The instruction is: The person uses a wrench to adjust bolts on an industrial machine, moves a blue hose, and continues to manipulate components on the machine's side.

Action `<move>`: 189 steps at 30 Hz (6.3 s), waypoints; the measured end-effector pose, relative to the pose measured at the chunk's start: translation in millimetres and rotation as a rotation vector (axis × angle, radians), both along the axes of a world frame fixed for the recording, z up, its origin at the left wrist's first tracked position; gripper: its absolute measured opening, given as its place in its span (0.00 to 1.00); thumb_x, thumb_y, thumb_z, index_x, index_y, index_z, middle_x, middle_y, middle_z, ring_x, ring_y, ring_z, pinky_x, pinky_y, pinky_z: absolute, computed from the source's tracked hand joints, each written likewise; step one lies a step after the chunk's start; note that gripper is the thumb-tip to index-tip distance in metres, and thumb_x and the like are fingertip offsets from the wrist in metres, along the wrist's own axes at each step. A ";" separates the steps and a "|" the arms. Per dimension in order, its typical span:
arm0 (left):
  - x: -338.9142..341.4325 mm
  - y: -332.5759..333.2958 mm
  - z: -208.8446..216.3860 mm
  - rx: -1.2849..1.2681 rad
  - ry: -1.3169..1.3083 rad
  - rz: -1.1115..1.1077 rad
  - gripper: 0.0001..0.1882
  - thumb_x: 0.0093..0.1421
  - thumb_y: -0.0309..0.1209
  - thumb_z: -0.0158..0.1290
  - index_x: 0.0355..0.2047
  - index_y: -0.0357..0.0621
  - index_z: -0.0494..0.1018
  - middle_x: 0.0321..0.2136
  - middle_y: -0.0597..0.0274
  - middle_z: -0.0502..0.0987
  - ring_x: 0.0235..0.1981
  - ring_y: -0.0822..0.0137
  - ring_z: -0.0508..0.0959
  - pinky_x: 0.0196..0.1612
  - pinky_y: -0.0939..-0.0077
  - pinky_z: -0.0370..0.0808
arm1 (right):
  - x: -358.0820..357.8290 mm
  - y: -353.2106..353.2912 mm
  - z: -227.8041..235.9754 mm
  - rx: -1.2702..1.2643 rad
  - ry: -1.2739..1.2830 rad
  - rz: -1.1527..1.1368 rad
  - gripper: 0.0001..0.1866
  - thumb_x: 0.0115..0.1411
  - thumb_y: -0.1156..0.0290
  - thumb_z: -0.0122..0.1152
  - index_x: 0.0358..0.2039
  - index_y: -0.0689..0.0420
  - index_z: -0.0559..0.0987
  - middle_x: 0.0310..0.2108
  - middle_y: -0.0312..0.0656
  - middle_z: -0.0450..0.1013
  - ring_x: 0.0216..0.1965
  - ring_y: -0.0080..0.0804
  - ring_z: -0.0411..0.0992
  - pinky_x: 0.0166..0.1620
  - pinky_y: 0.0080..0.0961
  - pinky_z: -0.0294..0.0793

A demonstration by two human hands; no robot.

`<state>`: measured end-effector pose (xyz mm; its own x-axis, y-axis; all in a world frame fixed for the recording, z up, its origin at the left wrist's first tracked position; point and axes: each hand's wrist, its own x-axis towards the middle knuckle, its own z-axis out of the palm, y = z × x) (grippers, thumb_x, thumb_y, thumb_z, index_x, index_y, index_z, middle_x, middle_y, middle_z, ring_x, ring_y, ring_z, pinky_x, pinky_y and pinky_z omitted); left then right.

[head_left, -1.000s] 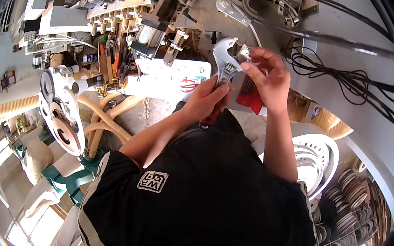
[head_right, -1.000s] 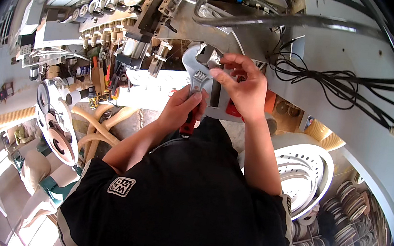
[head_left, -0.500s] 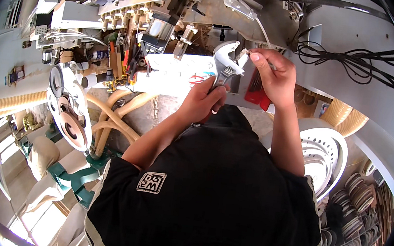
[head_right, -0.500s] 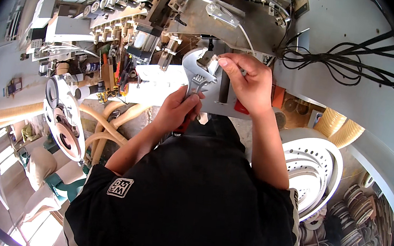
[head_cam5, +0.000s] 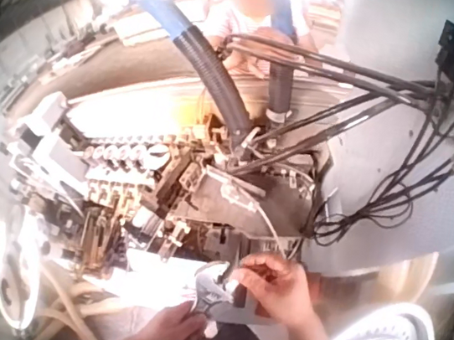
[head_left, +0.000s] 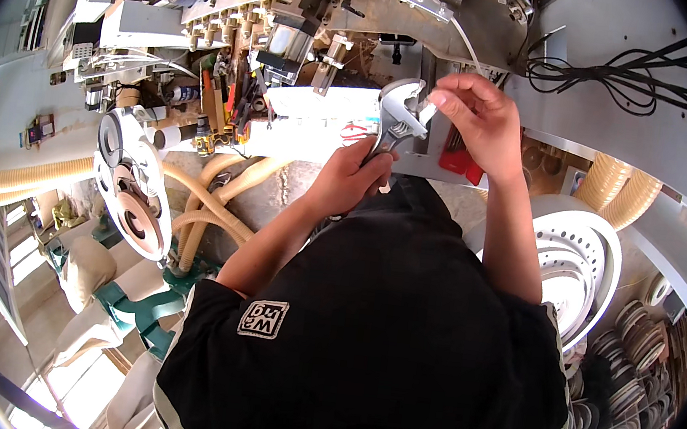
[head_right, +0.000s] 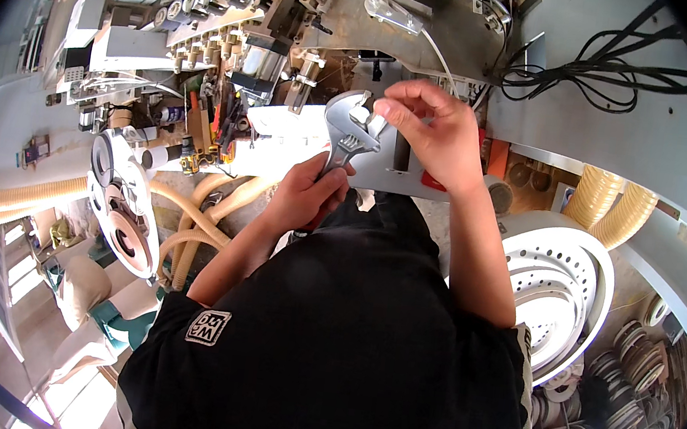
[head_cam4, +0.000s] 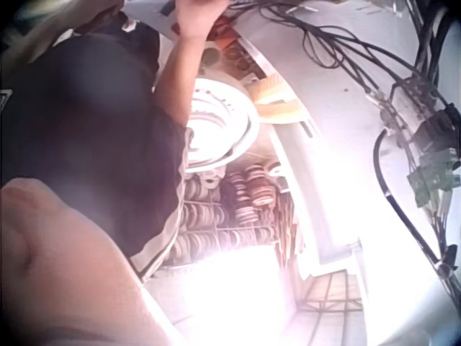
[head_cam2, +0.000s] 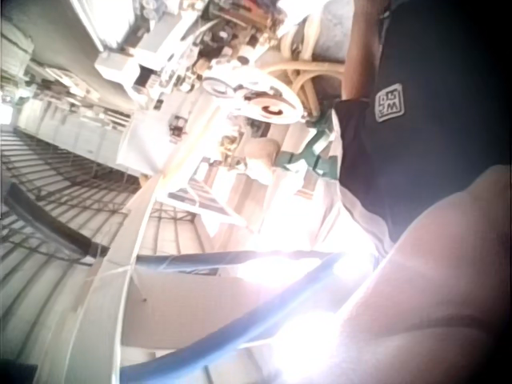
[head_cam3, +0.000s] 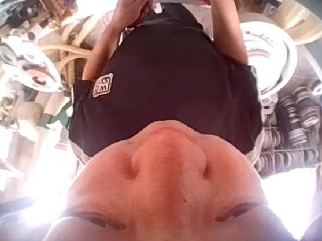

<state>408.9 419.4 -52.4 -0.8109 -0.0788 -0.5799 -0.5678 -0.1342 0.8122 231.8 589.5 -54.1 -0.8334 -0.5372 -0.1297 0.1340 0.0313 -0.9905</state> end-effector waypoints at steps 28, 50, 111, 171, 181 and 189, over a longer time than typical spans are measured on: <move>12.9 5.0 6.1 -0.054 -0.037 0.031 0.11 0.75 0.33 0.47 0.46 0.37 0.73 0.26 0.68 0.73 0.24 0.78 0.71 0.29 0.81 0.70 | 21.3 -25.8 -8.5 0.022 0.617 -0.145 0.12 0.50 0.73 0.79 0.36 0.57 0.88 0.40 0.41 0.84 0.44 0.31 0.79 0.48 0.27 0.77; 7.7 7.8 16.1 0.000 -0.041 0.085 0.11 0.74 0.34 0.47 0.46 0.38 0.73 0.25 0.69 0.73 0.21 0.80 0.69 0.19 0.84 0.63 | 1.2 -22.3 13.1 -0.174 -0.415 0.113 0.12 0.63 0.66 0.71 0.41 0.62 0.87 0.33 0.35 0.82 0.34 0.19 0.75 0.42 0.20 0.74; 44.2 -17.6 -8.0 -0.655 0.021 -0.433 0.17 0.70 0.40 0.54 0.35 0.36 0.74 0.20 0.56 0.74 0.22 0.65 0.73 0.30 0.66 0.72 | 43.2 40.7 -34.0 0.218 0.740 0.261 0.08 0.53 0.64 0.75 0.33 0.50 0.88 0.33 0.37 0.84 0.30 0.39 0.81 0.33 0.31 0.80; 30.0 -11.8 18.2 -0.069 -0.068 0.108 0.13 0.75 0.36 0.47 0.33 0.42 0.68 0.18 0.70 0.69 0.17 0.81 0.66 0.21 0.81 0.62 | 63.6 -64.8 4.6 -0.134 -0.097 -0.150 0.11 0.60 0.73 0.74 0.42 0.65 0.87 0.35 0.39 0.84 0.35 0.16 0.78 0.36 0.14 0.76; 38.6 -23.9 6.9 0.098 -0.015 0.035 0.18 0.77 0.43 0.43 0.38 0.41 0.70 0.19 0.65 0.73 0.15 0.77 0.69 0.16 0.82 0.63 | 42.0 -52.1 13.8 -0.168 0.325 -0.008 0.05 0.59 0.75 0.74 0.34 0.63 0.87 0.32 0.39 0.84 0.31 0.18 0.79 0.32 0.16 0.77; 40.2 -32.1 11.3 0.244 0.033 -0.061 0.19 0.77 0.43 0.43 0.35 0.41 0.69 0.20 0.65 0.73 0.17 0.76 0.71 0.19 0.83 0.67 | 12.4 -39.9 26.9 -0.241 0.137 0.378 0.05 0.59 0.77 0.73 0.36 0.62 0.86 0.31 0.38 0.83 0.33 0.18 0.79 0.36 0.15 0.76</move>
